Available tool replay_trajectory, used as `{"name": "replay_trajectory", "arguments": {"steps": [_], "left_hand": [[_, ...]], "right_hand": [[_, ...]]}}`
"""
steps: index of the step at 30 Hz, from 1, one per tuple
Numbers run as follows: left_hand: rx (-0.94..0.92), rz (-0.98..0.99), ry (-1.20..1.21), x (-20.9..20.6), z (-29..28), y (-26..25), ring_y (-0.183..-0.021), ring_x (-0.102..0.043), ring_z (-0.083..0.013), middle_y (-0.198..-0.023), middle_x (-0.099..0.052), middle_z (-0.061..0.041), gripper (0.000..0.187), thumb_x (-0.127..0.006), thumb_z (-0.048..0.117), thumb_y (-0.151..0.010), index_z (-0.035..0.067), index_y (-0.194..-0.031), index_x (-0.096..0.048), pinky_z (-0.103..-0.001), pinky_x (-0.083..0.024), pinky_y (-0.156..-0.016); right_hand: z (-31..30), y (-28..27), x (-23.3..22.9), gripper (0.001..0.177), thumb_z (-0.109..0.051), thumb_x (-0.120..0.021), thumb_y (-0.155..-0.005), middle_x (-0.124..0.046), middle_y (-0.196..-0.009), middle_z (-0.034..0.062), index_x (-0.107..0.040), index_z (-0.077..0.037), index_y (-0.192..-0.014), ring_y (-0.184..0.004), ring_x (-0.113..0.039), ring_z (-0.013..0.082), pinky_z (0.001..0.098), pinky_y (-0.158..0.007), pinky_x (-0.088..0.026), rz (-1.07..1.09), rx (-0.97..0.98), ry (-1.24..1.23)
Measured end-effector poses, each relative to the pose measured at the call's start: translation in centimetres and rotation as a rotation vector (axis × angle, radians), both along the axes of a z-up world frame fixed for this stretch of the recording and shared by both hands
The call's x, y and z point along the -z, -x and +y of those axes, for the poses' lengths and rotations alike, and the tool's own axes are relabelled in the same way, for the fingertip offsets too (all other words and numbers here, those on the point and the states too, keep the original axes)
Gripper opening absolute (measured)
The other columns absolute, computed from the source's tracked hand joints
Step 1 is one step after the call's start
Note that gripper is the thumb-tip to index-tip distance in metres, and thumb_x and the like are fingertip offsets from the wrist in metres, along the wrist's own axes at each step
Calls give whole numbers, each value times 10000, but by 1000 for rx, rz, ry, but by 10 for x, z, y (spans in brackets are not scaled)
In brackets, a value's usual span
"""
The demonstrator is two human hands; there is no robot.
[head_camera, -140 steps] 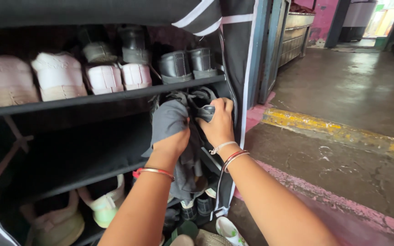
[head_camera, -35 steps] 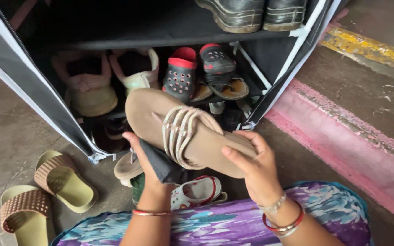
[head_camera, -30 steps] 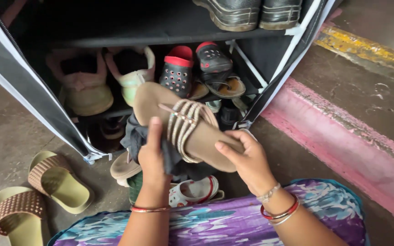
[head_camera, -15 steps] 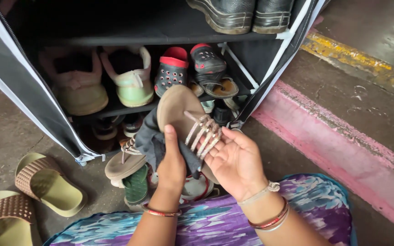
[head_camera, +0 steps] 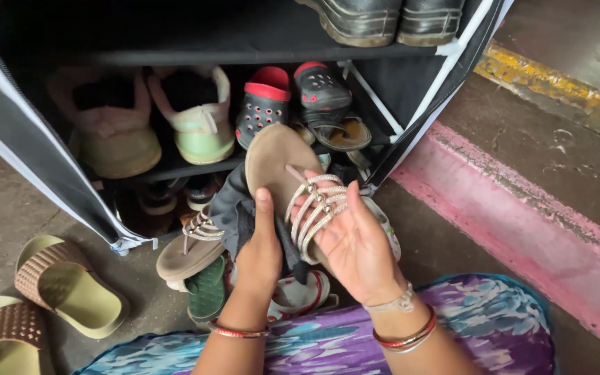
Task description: The person sits on the floor and wipes several pairs of shoes with a dark cloth. They clean a black sneaker, a pair of beige sandals, and a pair of white clogs, then place each item back into the shoe rack.
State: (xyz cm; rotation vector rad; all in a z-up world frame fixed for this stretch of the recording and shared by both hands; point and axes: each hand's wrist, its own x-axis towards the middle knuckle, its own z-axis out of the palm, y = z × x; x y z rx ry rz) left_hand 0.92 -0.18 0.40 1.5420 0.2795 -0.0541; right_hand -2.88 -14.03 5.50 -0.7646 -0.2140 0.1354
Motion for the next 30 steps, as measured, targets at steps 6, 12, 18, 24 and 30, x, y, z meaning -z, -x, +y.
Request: {"name": "replay_trajectory", "arguments": {"steps": [6,12,18,24,30], "left_hand": [[9,-154,-22,17,-16,-10,-1375,-523,-245,-1451,-591,-170,778,-422,637,-979,18,-1433,-548,-318,-362,-1120],[9,-199,6,6,-12,-11,-1224,-637,-231,-1328,-702,-127,701,-519,579,-942,12,-1334,-646,-328,-458,-1035],[26,-135,7,-9,-12,-3,-1143,-634,-151,-1248,-700,-87,527,-547,455,-1014,38,-1310,-675,-280,-472,-985],[-78,-586,182,-38,-3,23,-1185,-621,-153,-1324,-671,-73,457,-593,311,-1047,-1,-1381,-604,-287,-484,-1029],[156,-899,-155,-28,-12,55,-1324,-578,-262,-1427,-605,-133,560,-665,333,-1018,-9,-1441,-534,-361,-434,-1155]], "right_hand": [[-17,0,5,670,-418,-410,-1095,-501,-1517,191,-402,103,-1515,-1380,-492,255,413,-1202,-365,-127,56,120],[-23,-9,25,663,-476,-424,-1082,-421,-1568,227,-387,7,-1534,-1462,-410,329,512,-1242,-306,11,-118,-367],[-19,-11,35,714,-583,-396,-1074,-319,-1653,236,-331,-124,-1616,-1542,-298,359,512,-1263,-237,43,-308,-560],[-22,-2,20,797,-622,-345,-1066,-258,-1707,183,-271,-84,-1649,-1582,-234,317,514,-1281,-201,-60,-264,-513],[-16,2,21,817,-620,-303,-1061,-311,-1692,155,-277,-49,-1644,-1556,-303,271,450,-1282,-245,-161,-108,-246]]}}
